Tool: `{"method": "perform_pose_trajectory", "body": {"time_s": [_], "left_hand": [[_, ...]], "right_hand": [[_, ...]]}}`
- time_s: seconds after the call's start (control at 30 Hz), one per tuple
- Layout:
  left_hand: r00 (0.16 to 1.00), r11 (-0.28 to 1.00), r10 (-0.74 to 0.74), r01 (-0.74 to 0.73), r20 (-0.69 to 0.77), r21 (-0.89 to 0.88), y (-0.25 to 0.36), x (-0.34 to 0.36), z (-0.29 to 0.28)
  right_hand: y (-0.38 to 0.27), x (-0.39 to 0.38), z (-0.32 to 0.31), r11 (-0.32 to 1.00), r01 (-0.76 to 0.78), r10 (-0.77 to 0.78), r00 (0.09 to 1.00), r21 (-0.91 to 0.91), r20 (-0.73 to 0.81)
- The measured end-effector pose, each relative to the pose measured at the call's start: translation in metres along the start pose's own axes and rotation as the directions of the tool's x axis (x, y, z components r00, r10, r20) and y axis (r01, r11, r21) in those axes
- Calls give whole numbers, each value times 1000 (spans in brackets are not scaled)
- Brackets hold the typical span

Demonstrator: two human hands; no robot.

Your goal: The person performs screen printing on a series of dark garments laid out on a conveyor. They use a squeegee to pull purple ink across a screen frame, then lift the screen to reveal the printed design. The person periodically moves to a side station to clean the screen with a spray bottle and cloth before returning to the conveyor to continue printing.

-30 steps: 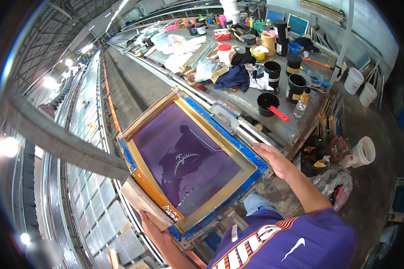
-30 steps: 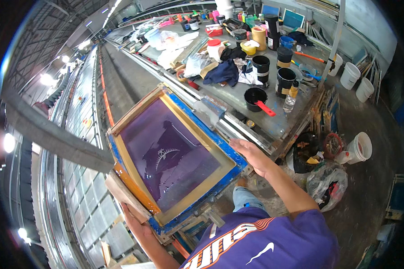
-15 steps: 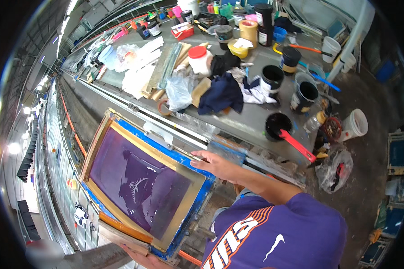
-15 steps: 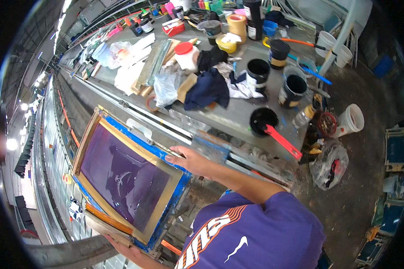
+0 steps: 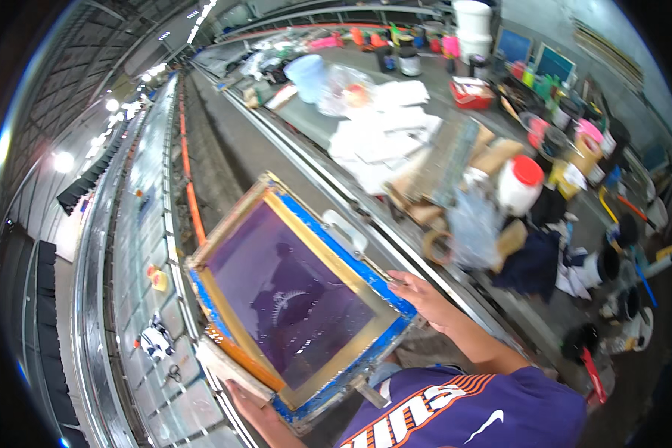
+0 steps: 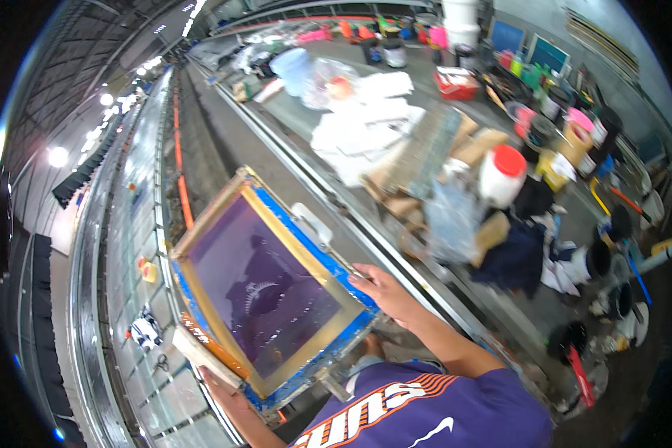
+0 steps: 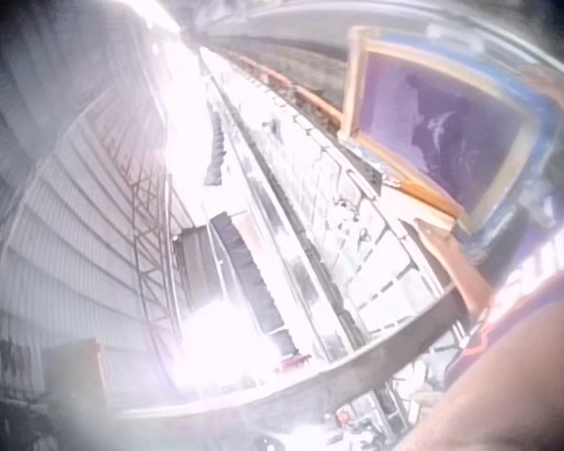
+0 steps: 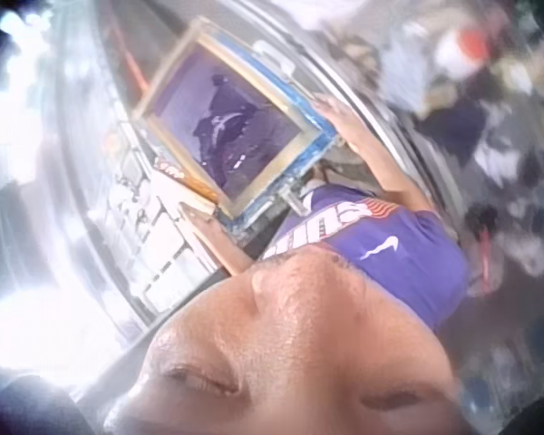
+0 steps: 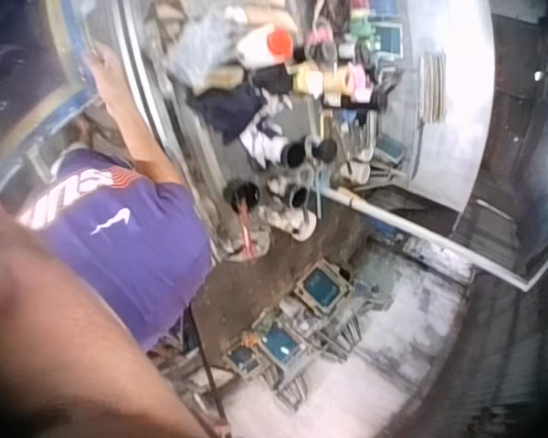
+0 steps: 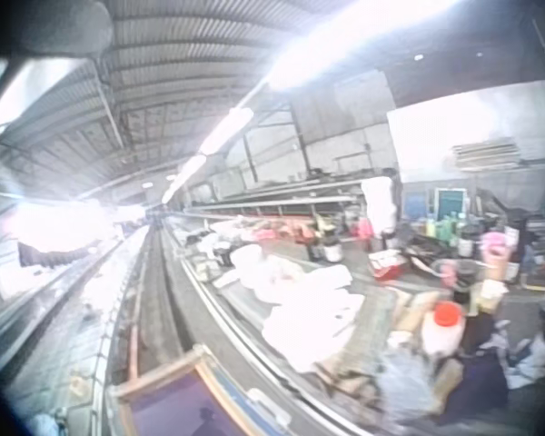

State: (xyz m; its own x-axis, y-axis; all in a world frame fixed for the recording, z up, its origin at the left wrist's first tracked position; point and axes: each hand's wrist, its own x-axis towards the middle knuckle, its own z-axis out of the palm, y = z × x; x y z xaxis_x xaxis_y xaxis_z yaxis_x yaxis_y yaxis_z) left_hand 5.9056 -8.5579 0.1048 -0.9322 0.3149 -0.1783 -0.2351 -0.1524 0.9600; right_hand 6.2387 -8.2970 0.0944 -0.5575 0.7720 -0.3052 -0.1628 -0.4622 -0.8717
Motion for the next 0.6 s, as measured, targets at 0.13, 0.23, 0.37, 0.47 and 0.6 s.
{"method": "perform_pose_trajectory", "body": {"time_s": [0.13,0.23,0.37,0.47,0.6], "left_hand": [[994,990,-1,17,107,-142,20,89,60],[993,985,22,-2,117,-171,23,154,96],[994,988,22,-6,106,-153,35,230,149],[995,990,27,-14,95,-139,32,301,188],[988,993,34,-17,152,-114,41,391,262]], "right_hand": [[-34,92,31,1000,23,-23,1000,9,-12],[-54,160,48,998,42,-43,999,-41,-26],[-69,238,66,999,44,-43,996,21,-73],[-86,305,80,997,33,-29,998,64,-63],[-117,419,94,996,52,-49,998,73,-39]]}}
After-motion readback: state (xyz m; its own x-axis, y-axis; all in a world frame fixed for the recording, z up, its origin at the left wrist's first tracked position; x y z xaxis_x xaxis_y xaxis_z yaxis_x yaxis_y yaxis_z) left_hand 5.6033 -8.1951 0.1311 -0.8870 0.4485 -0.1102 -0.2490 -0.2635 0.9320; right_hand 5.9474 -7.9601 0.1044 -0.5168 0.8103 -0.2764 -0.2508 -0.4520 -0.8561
